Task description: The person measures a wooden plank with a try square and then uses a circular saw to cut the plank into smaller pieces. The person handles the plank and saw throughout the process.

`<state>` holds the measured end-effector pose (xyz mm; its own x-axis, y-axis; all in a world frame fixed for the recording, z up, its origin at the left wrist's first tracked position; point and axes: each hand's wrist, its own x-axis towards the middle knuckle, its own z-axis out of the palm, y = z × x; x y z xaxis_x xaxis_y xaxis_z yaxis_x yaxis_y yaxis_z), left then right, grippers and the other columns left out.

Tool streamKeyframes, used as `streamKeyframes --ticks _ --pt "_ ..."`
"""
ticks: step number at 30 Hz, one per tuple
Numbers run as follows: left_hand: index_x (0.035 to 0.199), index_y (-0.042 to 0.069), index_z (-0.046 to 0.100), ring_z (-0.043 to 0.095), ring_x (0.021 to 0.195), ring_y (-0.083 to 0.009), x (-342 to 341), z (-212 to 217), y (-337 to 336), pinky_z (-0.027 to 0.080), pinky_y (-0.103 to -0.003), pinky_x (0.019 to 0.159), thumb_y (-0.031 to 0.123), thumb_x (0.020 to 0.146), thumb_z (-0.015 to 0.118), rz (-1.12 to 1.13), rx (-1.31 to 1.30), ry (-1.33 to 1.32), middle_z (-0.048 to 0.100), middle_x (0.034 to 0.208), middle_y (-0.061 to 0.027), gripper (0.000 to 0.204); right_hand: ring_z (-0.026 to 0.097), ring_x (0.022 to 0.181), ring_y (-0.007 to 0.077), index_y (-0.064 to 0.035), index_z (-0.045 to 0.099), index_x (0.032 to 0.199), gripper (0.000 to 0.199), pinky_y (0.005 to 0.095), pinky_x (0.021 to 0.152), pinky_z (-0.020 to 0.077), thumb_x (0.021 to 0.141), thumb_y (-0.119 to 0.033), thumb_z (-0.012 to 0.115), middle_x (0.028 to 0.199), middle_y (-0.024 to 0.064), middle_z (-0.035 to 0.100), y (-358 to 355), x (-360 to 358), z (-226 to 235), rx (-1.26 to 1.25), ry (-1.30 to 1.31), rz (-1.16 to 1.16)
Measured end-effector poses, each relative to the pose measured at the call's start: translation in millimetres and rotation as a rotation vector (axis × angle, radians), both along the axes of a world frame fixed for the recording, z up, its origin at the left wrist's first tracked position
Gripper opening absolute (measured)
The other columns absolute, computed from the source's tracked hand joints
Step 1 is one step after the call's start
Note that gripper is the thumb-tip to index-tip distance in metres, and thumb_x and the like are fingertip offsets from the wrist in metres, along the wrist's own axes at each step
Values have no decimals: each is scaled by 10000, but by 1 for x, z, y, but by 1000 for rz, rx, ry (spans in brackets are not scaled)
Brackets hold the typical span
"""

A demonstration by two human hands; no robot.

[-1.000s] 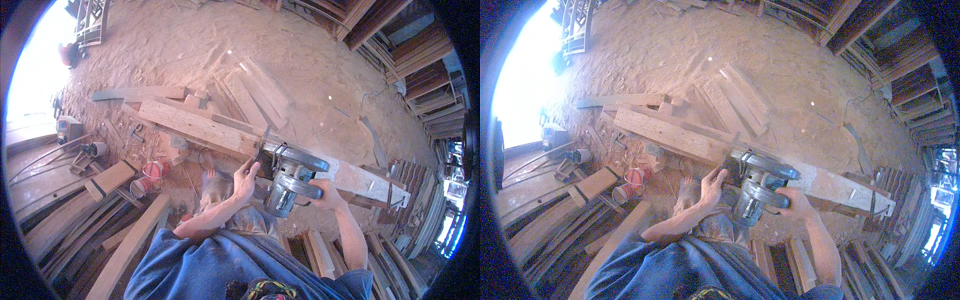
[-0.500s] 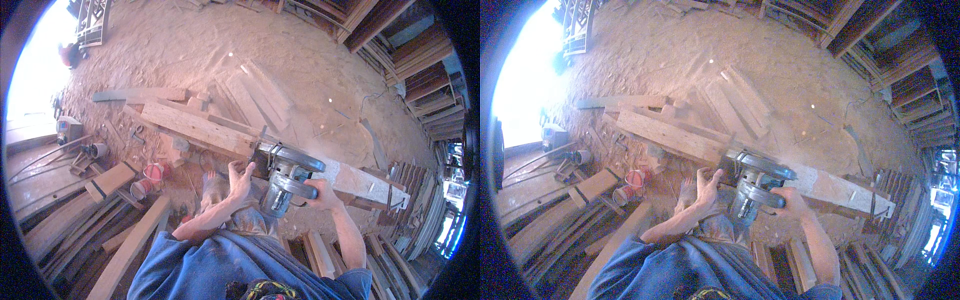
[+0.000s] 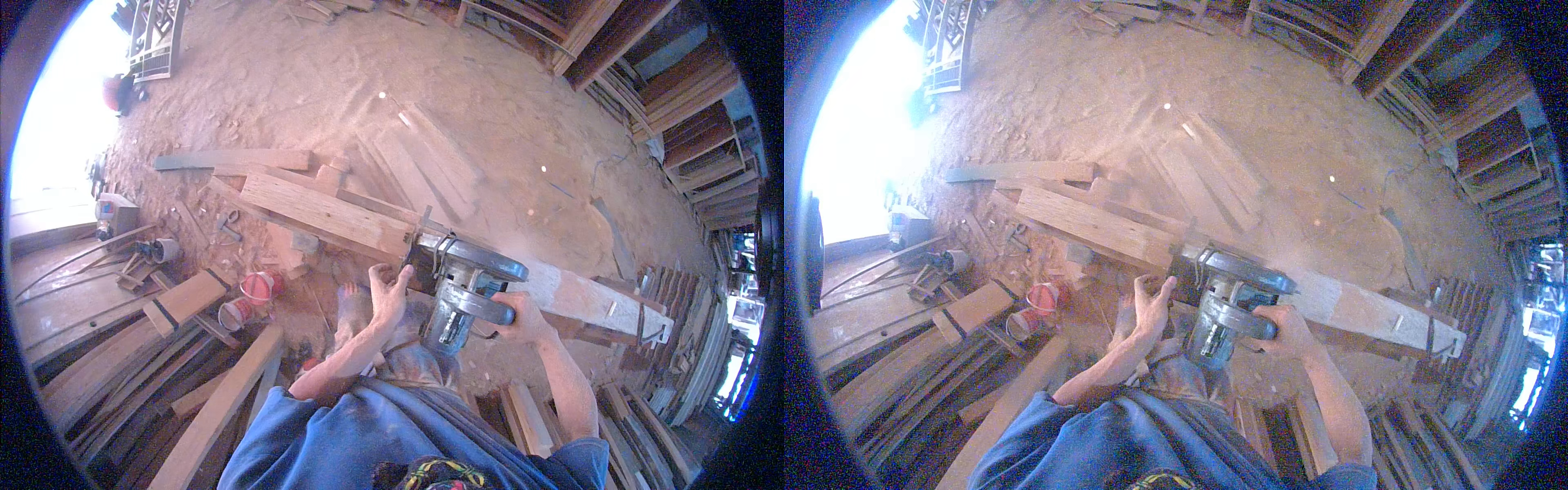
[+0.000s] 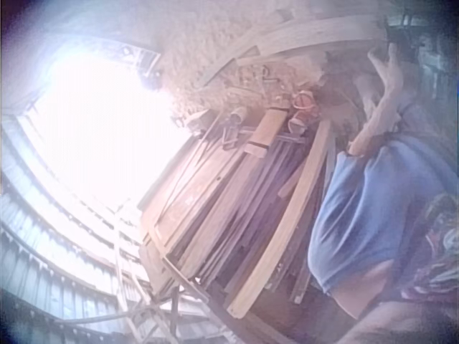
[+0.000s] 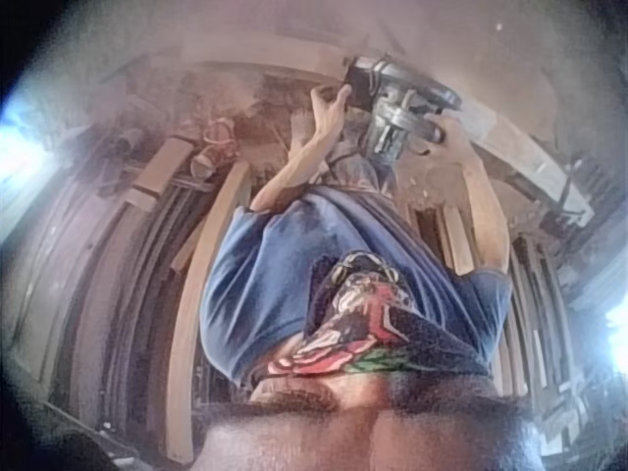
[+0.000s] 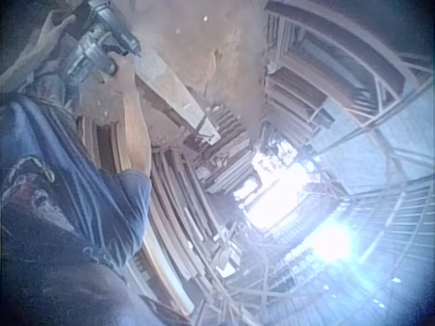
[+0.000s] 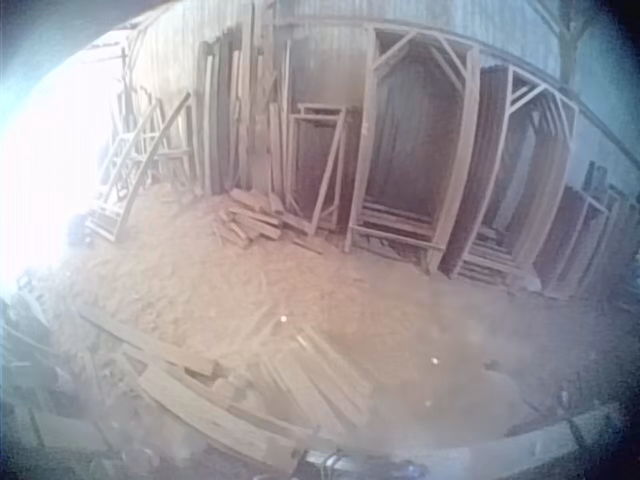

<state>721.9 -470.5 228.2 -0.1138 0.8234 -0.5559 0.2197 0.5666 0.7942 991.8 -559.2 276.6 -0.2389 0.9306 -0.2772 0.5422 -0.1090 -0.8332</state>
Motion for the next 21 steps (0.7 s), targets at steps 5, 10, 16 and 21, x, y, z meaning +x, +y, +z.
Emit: streamKeyframes --ticks 5,10,16,21 --pt "1245 -1 488 553 1102 -256 0 -1 -1 445 -375 969 415 871 762 8 -5 12 588 1163 -169 623 678 740 336 -44 673 919 330 407 675 517 657 -191 810 800 154 684 0 -2 1 18 31 -9" --pt "1240 8 451 585 1002 -226 -2 -8 -2 480 -346 849 382 877 773 -10 50 52 608 1090 -165 613 675 753 349 -34 668 924 329 412 677 514 652 -176 785 806 162 676 -3 0 -4 80 27 -7" --pt "1234 14 486 569 1056 -248 0 -1 -3 463 -367 912 403 864 773 11 22 64 602 1137 -164 608 676 768 359 -32 674 939 327 417 681 515 658 -170 769 817 168 676 -3 -2 -3 54 30 -15" --pt "1219 15 514 558 1085 -255 -1 -2 -2 449 -383 954 429 857 771 -19 35 93 590 1172 -151 607 681 765 350 -39 683 947 324 415 682 519 667 -174 774 828 161 686 -2 -2 -2 31 19 -3"
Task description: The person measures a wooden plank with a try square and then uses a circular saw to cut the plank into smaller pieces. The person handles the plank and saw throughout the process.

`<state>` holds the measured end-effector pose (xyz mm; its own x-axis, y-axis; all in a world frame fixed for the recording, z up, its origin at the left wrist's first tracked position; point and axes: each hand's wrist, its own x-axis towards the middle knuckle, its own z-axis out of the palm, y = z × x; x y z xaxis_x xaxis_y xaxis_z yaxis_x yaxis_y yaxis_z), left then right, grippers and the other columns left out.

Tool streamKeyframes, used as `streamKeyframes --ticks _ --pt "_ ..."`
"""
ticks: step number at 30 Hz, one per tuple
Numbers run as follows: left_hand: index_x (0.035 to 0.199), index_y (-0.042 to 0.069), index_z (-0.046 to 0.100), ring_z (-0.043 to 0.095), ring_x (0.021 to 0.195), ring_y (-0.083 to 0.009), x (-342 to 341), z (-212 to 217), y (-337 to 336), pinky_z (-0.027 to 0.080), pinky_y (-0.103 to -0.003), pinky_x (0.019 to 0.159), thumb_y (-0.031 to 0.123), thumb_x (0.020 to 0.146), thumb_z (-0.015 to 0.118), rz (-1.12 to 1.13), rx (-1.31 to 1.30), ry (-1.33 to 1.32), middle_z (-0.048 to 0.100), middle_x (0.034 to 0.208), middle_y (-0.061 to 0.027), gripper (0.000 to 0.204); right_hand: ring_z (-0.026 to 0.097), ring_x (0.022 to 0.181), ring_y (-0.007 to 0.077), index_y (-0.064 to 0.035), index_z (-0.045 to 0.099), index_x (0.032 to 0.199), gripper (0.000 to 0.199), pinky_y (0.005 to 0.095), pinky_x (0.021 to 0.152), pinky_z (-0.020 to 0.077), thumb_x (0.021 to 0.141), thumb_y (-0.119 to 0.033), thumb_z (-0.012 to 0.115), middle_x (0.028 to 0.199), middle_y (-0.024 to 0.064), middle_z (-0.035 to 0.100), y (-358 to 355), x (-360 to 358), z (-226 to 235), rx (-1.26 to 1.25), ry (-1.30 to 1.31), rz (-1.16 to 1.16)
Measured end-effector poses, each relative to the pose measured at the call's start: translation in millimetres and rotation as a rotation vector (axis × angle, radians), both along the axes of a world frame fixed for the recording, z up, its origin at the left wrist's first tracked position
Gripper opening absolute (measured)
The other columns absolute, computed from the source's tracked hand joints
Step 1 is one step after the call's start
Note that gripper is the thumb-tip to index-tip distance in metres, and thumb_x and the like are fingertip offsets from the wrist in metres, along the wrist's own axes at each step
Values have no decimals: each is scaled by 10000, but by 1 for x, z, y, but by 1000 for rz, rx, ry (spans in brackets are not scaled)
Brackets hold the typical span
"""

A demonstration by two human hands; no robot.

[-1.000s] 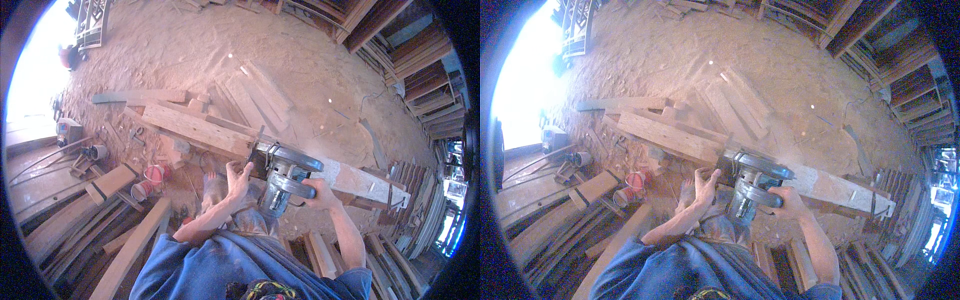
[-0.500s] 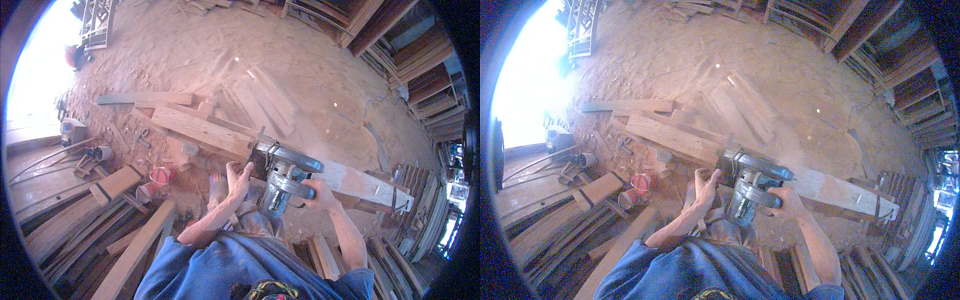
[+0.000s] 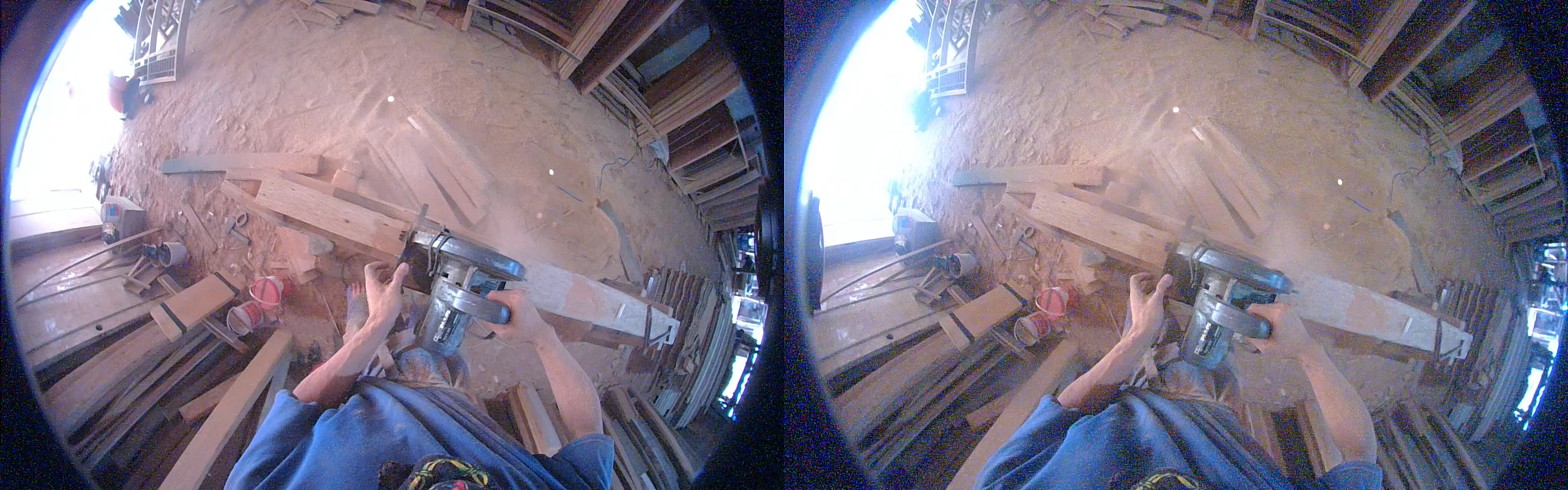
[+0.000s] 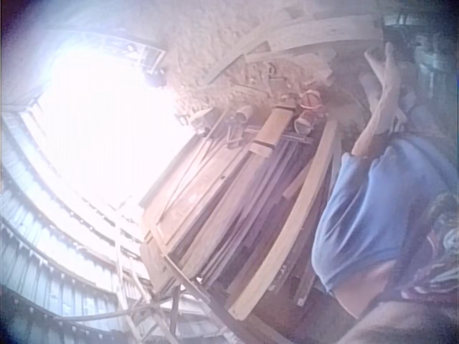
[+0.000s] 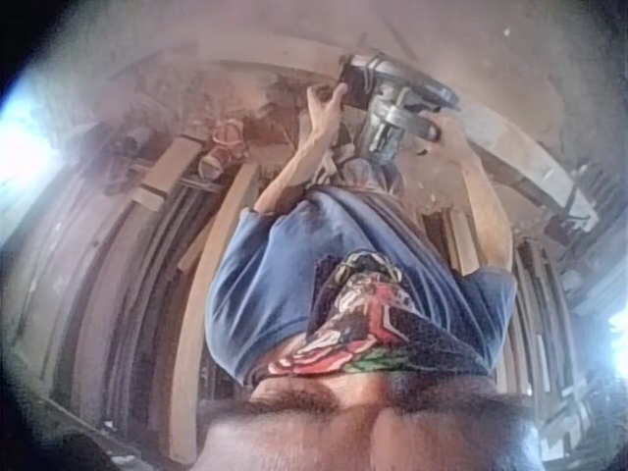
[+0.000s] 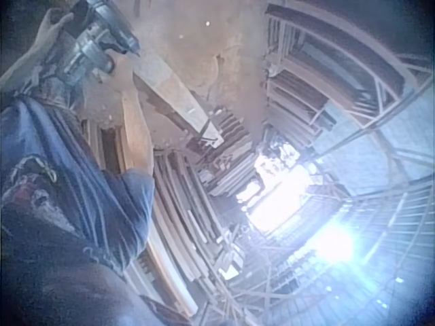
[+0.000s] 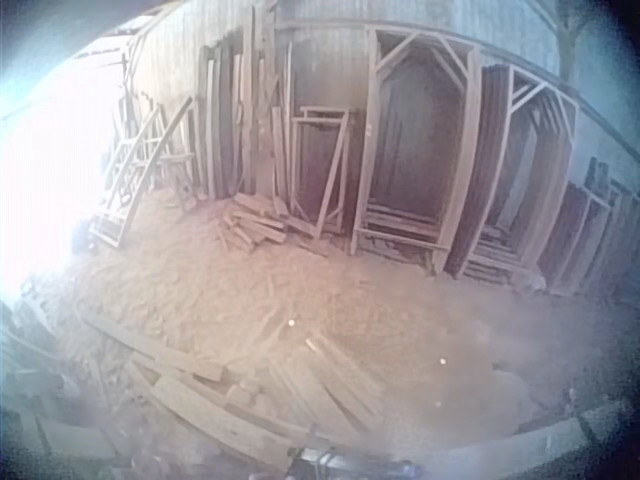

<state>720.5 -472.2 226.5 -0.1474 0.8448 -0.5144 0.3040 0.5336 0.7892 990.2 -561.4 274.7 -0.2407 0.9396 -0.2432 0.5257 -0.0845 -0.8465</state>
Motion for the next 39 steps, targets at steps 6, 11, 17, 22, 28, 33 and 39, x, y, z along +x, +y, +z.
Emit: streamKeyframes --ticks 6,11,17,22,28,33,39 --pt "1197 14 509 578 1029 -220 -7 -19 -1 467 -356 923 395 876 773 23 -8 -110 605 1115 -134 564 683 751 351 -52 686 942 316 416 667 522 668 -176 784 824 155 692 0 -3 -1 22 25 -13" --pt "1191 8 497 584 1037 -212 -2 -2 1 476 -348 900 368 880 777 14 8 -70 608 1102 -129 552 686 750 350 -59 685 945 321 421 671 529 663 -173 786 808 155 693 0 -5 3 -15 20 -25" --pt "1181 9 510 585 1053 -219 -4 -1 1 474 -355 910 377 871 783 21 14 -94 603 1112 -129 554 691 761 350 -58 681 943 326 425 679 536 650 -167 776 812 160 695 -1 -4 -3 -15 31 -18" --pt "1187 10 485 596 988 -206 -4 0 3 492 -349 856 360 875 784 -8 37 -40 602 1110 -161 556 692 764 356 -52 678 950 354 428 678 536 631 -168 777 810 161 695 0 -3 -2 79 31 -8" --pt "1162 6 501 599 929 -204 -7 -4 3 496 -345 808 374 867 793 9 52 -56 622 1038 -152 555 689 762 363 -47 675 946 334 431 672 536 649 -168 768 791 161 689 -1 -6 -8 92 27 -15" --pt "1135 3 515 601 909 -203 -8 -5 2 489 -342 804 383 864 794 16 78 -44 631 997 -137 544 686 765 373 -60 673 933 307 444 659 533 662 -170 764 789 157 686 3 -8 3 80 36 -16" --pt "1132 0 513 599 909 -199 -13 -20 1 491 -343 811 393 864 790 9 105 -31 618 997 -127 551 687 794 377 -75 672 953 329 451 681 536 658 -181 772 823 156 696 2 -6 -2 84 5 4"
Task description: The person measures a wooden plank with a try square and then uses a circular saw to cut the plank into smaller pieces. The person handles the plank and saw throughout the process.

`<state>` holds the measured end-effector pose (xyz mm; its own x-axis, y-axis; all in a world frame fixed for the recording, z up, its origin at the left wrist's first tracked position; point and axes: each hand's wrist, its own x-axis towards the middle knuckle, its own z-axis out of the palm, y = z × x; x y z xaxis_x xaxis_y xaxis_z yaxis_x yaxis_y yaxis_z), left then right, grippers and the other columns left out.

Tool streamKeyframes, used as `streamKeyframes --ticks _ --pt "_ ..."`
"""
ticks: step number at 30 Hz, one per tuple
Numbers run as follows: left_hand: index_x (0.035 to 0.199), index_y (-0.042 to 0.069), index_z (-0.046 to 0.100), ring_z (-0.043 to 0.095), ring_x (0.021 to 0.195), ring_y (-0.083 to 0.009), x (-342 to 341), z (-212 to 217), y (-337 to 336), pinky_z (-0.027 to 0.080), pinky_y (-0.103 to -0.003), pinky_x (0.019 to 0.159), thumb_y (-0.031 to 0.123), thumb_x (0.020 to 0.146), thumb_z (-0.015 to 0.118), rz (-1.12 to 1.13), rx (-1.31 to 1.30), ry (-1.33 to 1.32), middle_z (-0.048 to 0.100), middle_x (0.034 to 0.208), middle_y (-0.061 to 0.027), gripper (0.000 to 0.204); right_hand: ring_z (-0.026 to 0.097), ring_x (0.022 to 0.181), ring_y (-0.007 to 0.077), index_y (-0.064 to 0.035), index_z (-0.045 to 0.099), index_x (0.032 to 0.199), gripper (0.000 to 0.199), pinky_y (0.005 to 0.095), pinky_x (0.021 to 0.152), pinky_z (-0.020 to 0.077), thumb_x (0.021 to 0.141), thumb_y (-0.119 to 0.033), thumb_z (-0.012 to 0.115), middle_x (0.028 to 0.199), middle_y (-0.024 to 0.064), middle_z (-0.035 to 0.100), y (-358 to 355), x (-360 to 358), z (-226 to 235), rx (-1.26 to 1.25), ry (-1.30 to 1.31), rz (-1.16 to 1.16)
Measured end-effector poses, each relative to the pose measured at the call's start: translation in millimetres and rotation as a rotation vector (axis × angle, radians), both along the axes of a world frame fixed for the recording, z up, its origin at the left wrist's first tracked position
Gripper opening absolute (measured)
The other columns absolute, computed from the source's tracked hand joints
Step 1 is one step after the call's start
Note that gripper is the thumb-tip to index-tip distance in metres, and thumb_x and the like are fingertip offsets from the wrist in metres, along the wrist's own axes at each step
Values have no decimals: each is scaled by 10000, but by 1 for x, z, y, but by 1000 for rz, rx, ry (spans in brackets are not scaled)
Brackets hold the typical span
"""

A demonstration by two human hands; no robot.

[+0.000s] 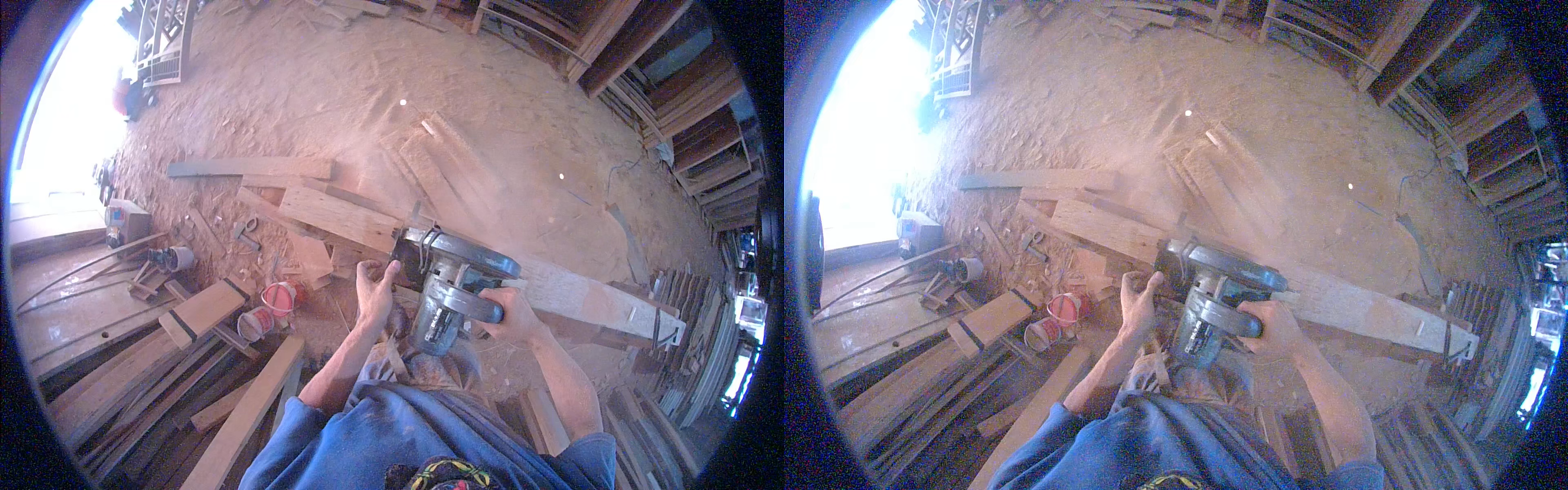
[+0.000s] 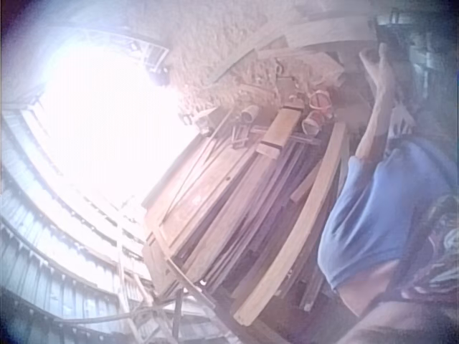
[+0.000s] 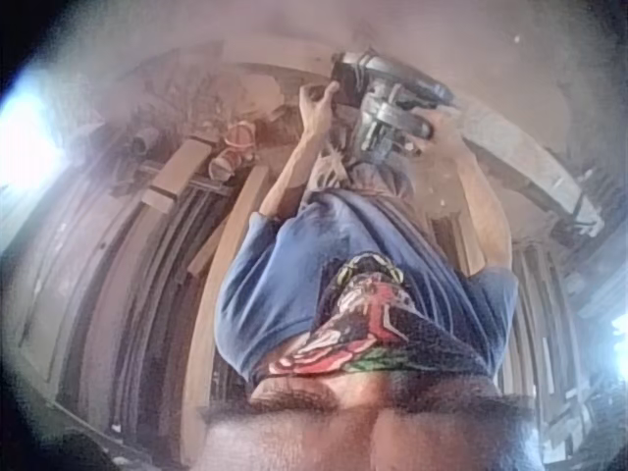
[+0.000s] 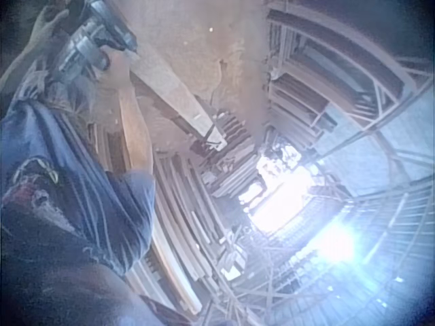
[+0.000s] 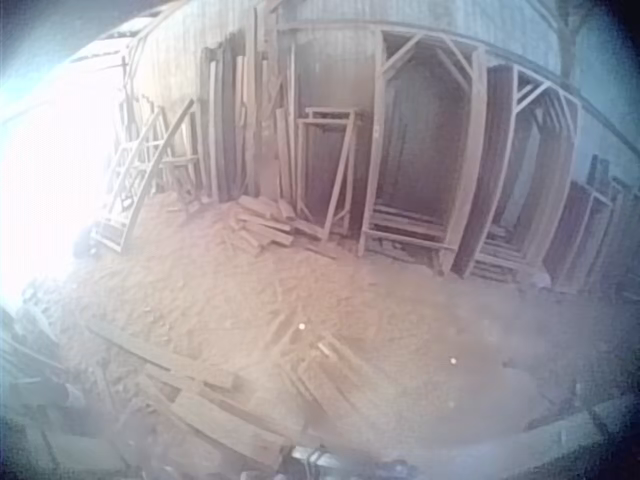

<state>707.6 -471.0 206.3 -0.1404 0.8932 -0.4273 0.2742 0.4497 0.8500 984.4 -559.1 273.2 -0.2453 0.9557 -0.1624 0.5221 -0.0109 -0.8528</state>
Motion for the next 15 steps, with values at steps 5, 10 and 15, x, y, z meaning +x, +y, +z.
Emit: streamKeyframes --ticks 5,10,15 --pt "1136 17 511 598 874 -176 7 15 0 510 -320 693 387 862 792 6 -15 32 614 989 -116 539 691 827 375 -65 671 971 358 448 713 540 656 -191 784 859 165 700 0 3 0 -36 22 16" --pt "1144 20 505 597 807 -161 5 13 2 504 -311 626 397 852 798 11 -17 -8 612 982 -110 560 691 836 380 -46 674 959 326 441 715 537 676 -169 777 858 175 697 4 -2 10 -27 47 6" --pt "1137 15 504 602 781 -153 1 6 2 500 -297 622 379 856 800 0 14 12 623 986 -120 547 690 840 383 -39 673 952 310 440 716 535 681 -154 773 852 182 693 3 -1 11 -56 15 16"
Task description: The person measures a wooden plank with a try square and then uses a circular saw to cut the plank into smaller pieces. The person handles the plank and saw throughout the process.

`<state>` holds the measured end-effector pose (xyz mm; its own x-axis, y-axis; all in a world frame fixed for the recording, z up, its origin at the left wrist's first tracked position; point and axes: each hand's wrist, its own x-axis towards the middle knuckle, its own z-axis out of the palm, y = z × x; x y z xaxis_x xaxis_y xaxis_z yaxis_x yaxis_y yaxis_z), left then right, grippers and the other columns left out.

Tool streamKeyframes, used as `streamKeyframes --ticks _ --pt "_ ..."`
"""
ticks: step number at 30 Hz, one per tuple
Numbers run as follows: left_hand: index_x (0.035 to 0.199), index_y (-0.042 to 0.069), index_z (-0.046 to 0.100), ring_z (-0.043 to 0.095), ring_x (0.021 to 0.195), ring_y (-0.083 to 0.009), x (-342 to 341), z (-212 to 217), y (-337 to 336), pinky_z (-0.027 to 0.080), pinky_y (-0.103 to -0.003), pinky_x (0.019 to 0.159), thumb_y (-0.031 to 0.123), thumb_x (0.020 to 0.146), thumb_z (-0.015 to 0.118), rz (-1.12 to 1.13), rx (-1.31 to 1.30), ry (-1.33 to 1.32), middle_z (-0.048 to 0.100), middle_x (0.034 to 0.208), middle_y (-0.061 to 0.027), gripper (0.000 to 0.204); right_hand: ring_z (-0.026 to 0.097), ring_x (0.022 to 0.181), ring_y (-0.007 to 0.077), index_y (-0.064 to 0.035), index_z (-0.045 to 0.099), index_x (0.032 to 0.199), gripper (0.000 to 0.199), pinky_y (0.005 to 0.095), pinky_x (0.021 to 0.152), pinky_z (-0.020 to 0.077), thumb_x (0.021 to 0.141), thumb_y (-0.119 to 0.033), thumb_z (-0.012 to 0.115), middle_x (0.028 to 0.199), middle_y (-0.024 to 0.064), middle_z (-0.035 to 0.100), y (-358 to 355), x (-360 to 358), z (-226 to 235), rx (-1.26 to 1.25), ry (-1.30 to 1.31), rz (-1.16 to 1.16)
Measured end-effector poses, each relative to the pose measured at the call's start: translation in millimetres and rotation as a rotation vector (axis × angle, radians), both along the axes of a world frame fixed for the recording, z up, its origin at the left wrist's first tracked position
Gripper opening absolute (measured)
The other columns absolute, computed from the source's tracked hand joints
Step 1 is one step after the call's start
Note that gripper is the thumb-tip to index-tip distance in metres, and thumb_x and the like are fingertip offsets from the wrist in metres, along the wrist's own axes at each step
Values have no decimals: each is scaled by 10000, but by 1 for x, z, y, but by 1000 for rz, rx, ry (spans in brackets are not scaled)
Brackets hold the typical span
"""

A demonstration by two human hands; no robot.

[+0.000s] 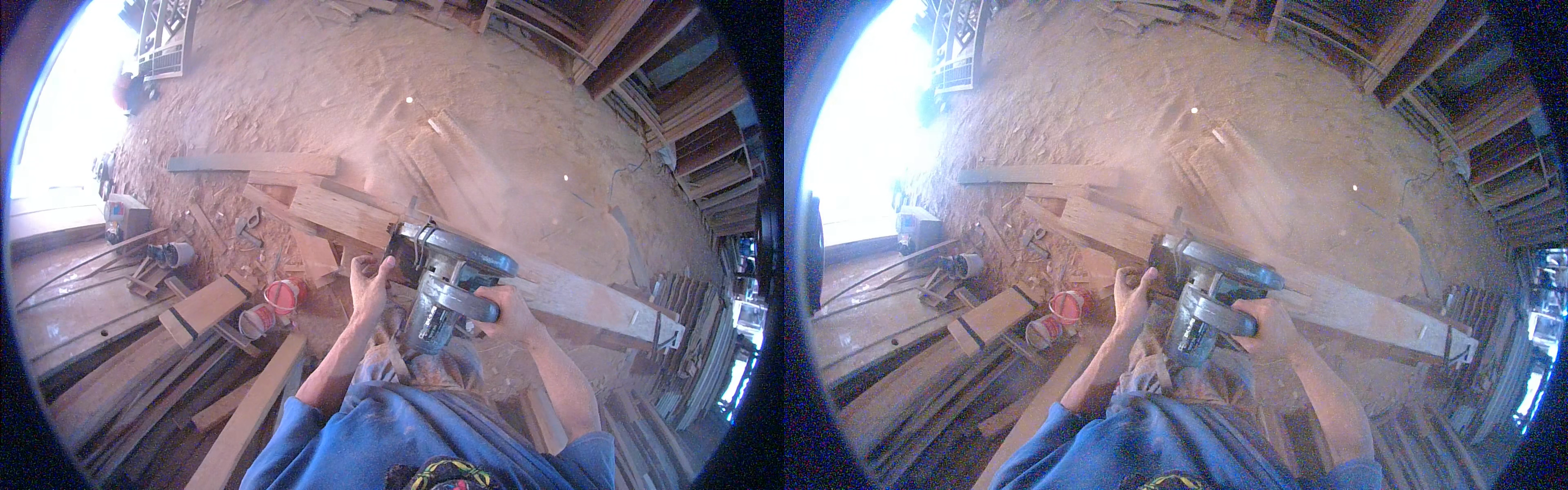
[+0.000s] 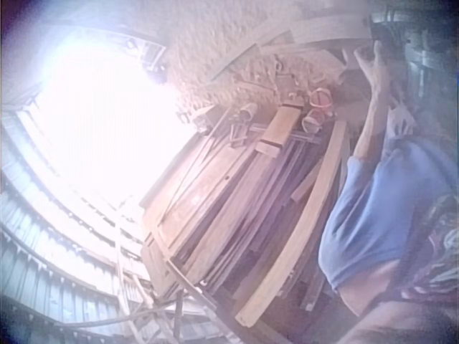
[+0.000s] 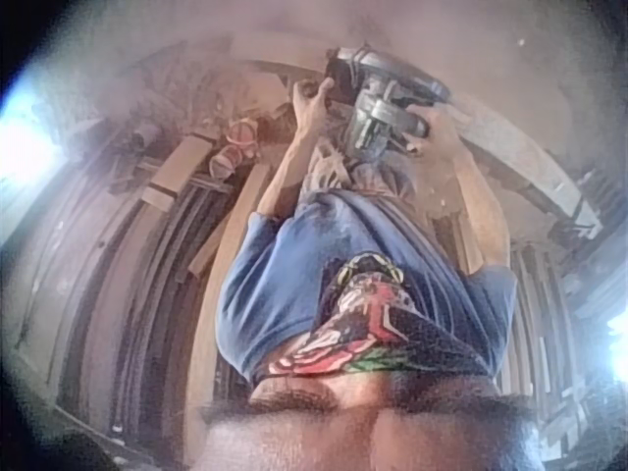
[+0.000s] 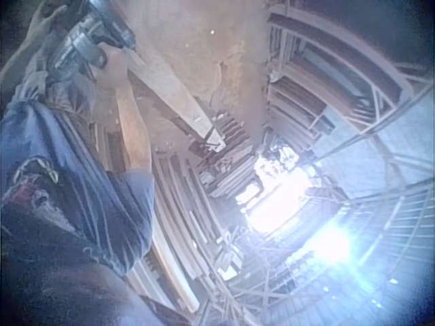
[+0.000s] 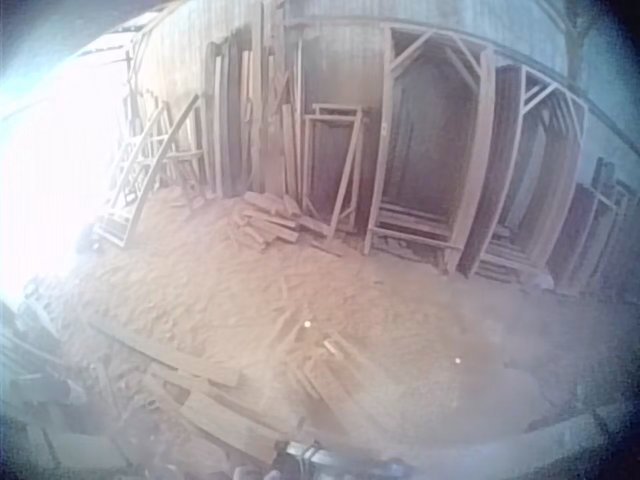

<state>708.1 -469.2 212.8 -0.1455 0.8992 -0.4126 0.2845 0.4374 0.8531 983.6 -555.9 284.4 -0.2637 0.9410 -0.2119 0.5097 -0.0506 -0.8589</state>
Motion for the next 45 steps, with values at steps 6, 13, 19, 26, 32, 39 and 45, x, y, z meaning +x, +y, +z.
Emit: streamKeyframes --ticks 6,13,19,26,32,39,45 --pt "1126 18 511 621 788 -157 1 4 2 506 -298 638 335 874 790 17 -55 -94 653 1005 -124 492 677 797 376 -32 676 932 311 425 690 519 667 -147 794 826 179 683 0 -2 -2 70 52 -29" --pt "1145 17 487 596 721 -123 -5 -10 0 485 -260 616 324 882 787 30 -23 -203 668 933 -88 503 689 865 378 -30 671 988 396 437 744 537 641 -170 805 878 178 703 -2 1 -8 9 53 -5" --pt "1148 22 483 573 703 -111 -1 1 1 467 -260 606 299 896 775 16 -21 -150 671 912 -77 475 664 702 337 -40 664 815 182 402 628 491 697 -116 780 739 154 663 2 -2 -6 165 103 -28" --pt "1149 28 483 567 713 -104 -3 -4 2 453 -255 590 309 898 773 29 -32 -207 665 892 -75 475 662 698 348 -30 657 823 174 412 625 492 704 -109 757 743 162 657 5 -4 -3 142 132 -32" --pt "1147 29 486 555 693 -100 0 -3 -1 447 -257 575 304 903 764 91 -55 -270 663 951 -90 460 674 734 359 -32 661 889 250 427 652 511 683 -129 765 767 168 666 1 -1 -13 182 103 -11" --pt "1148 34 507 540 663 -100 -1 -7 0 442 -260 578 309 900 766 76 -27 -210 660 903 -81 452 696 803 365 -52 670 1003 368 450 709 547 672 -170 781 832 168 699 2 -1 -13 121 48 26" --pt "1152 36 509 542 678 -106 -3 -1 2 439 -267 590 331 900 766 42 -63 -166 664 891 -76 466 695 781 364 -64 666 972 308 448 693 545 707 -179 771 818 163 697 4 0 -12 138 87 35"
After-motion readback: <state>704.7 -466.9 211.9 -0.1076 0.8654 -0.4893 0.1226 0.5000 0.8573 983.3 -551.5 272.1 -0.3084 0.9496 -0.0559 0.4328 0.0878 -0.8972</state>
